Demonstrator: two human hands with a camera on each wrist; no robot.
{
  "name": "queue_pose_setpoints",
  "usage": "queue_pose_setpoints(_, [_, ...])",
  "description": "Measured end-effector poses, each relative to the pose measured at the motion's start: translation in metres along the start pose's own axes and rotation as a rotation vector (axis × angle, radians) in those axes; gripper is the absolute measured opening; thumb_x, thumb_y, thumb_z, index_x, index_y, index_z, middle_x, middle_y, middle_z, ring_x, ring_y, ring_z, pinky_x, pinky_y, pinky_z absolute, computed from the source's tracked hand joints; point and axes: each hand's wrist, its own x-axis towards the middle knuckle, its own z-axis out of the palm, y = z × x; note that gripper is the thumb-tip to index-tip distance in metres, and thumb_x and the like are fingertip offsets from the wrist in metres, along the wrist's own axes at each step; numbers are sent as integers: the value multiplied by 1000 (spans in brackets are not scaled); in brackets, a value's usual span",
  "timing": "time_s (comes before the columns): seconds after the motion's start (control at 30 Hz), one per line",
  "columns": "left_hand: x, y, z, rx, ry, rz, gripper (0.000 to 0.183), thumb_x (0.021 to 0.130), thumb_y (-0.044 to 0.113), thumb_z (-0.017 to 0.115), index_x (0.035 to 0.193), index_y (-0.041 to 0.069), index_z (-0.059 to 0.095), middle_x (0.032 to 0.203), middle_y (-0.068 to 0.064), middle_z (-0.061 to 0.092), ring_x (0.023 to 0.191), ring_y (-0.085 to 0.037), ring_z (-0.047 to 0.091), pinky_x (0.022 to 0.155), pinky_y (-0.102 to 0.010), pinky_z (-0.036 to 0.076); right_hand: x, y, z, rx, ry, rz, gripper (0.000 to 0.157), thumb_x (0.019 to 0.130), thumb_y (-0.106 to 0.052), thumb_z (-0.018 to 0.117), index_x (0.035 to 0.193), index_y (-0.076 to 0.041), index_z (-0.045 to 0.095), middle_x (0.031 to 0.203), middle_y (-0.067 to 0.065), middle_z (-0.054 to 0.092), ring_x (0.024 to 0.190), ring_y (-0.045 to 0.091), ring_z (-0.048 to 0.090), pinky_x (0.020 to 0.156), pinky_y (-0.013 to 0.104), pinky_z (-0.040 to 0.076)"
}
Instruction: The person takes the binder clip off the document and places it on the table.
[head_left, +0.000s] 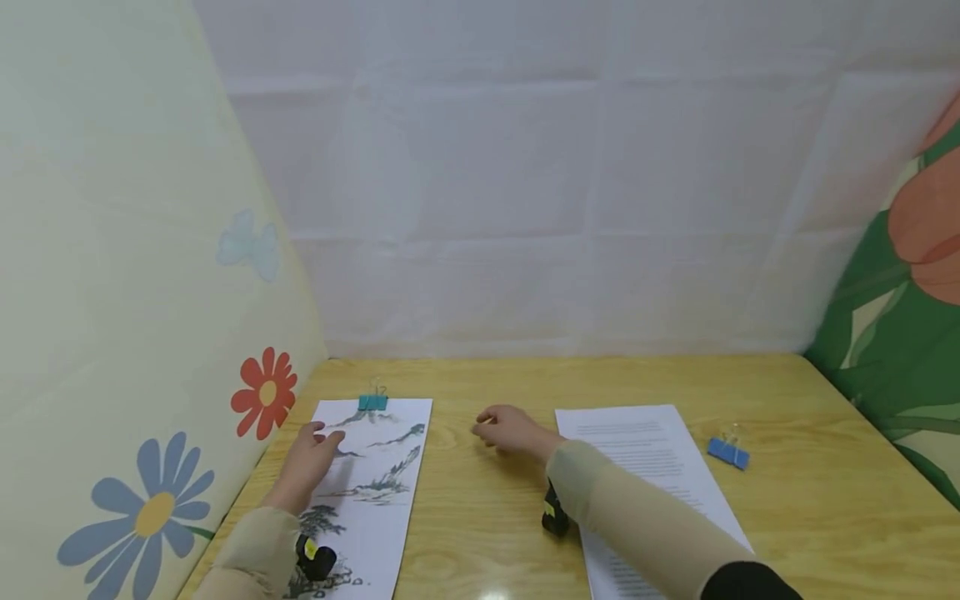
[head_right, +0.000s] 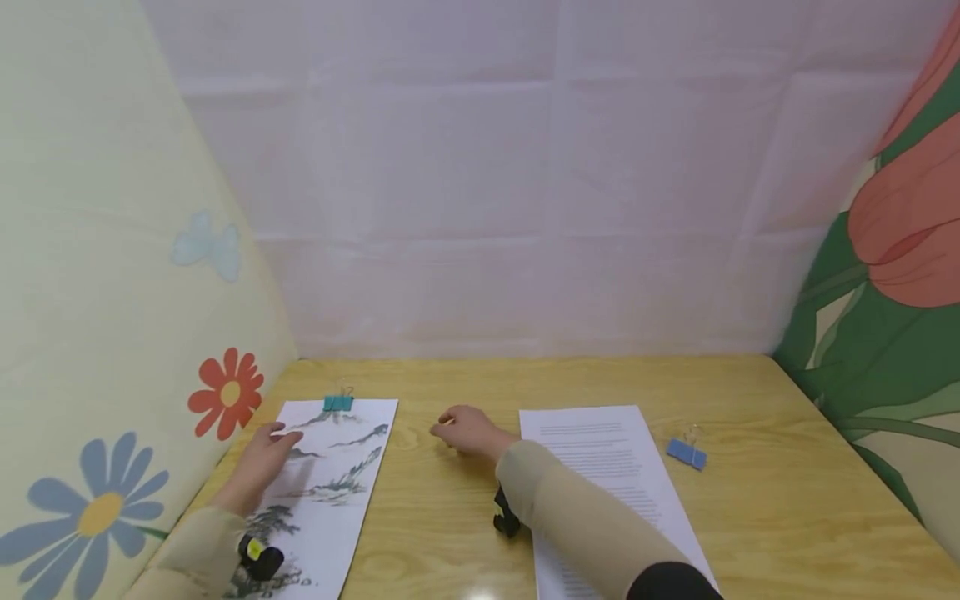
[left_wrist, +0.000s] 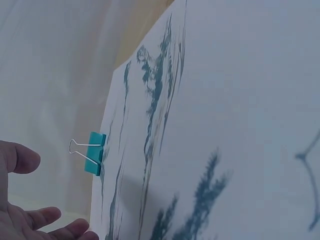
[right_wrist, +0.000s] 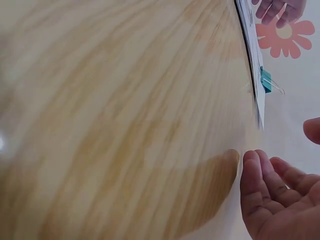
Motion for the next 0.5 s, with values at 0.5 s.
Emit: queue_pose_setpoints(0.5, [2,-20,-20,60,67,-63,77,105,32,42,151,-20,10,151,-44,20,141,-58,23,116,-65,22,10,-14,27,171,-23,110,29,102,-18,65,119,5,67,95,7,67,87,18,65,74,31,57])
